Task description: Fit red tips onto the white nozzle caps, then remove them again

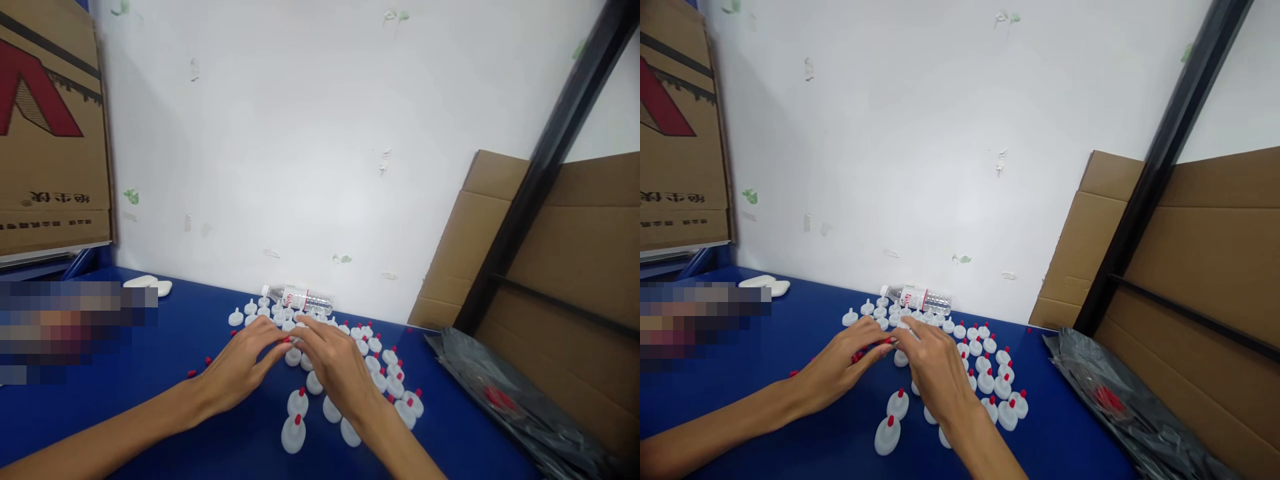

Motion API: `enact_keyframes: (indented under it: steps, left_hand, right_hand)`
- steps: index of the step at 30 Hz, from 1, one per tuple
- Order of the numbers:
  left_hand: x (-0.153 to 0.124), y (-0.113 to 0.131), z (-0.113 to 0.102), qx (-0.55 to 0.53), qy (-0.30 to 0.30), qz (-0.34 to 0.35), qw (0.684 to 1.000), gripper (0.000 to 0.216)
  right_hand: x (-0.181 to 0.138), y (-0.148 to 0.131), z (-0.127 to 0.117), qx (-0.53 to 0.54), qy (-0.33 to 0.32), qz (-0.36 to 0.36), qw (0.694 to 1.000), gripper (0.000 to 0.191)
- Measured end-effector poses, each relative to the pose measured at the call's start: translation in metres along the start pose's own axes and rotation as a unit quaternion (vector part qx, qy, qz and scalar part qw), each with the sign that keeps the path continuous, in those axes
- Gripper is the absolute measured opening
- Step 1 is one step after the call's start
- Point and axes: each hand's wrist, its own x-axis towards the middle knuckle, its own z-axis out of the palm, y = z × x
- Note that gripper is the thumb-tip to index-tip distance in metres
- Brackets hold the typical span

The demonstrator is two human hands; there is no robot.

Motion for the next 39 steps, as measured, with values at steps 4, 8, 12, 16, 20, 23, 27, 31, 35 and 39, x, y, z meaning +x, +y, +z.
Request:
enact_keyframes:
  steps: [4, 8, 12, 16, 20, 23, 27, 31, 35, 39]
  left_hand:
    - [0.001, -0.013, 0.006, 0.150, -0.025, 0.035, 0.988, 0.030]
    - [-0.003, -0.030, 0.016, 0.286, -0.054, 0.027, 0.956, 0.036]
    - [-0.006, -0.039, 0.021, 0.323, -0.080, 0.041, 0.942, 0.053]
    - [-0.006, -0.038, 0.022, 0.307, -0.062, 0.054, 0.948, 0.043]
    - [-0.004, -0.037, 0.024, 0.276, -0.032, 0.058, 0.959, 0.022]
    - [-0.003, -0.036, 0.025, 0.278, -0.032, 0.062, 0.958, 0.015]
    - [-0.003, -0.031, 0.022, 0.280, -0.039, 0.069, 0.957, 0.012]
    - [-0.002, -0.019, 0.014, 0.255, -0.041, 0.065, 0.964, 0.014]
    - [-0.002, -0.008, 0.006, 0.219, -0.036, 0.037, 0.974, 0.016]
    - [-0.002, -0.005, 0.002, 0.209, -0.030, 0.037, 0.977, 0.016]
  right_hand:
    - [0.000, 0.021, -0.008, -0.044, 0.005, 0.108, 0.993, 0.020]
    - [-0.007, 0.050, -0.009, -0.093, 0.019, 0.186, 0.978, 0.013]
    - [-0.012, 0.070, -0.004, -0.124, -0.050, 0.223, 0.966, 0.015]
    - [-0.014, 0.077, 0.002, -0.105, -0.128, 0.248, 0.955, 0.018]
    - [-0.017, 0.080, 0.007, -0.090, -0.153, 0.259, 0.949, 0.017]
    - [-0.019, 0.080, 0.008, -0.087, -0.163, 0.256, 0.949, 0.017]
    - [-0.020, 0.077, 0.005, -0.079, -0.116, 0.224, 0.964, 0.027]
    - [-0.019, 0.077, 0.006, -0.044, -0.084, 0.194, 0.976, 0.041]
    - [-0.021, 0.084, 0.017, -0.038, -0.124, 0.208, 0.970, 0.051]
    - [-0.023, 0.092, 0.026, -0.028, -0.162, 0.227, 0.960, 0.058]
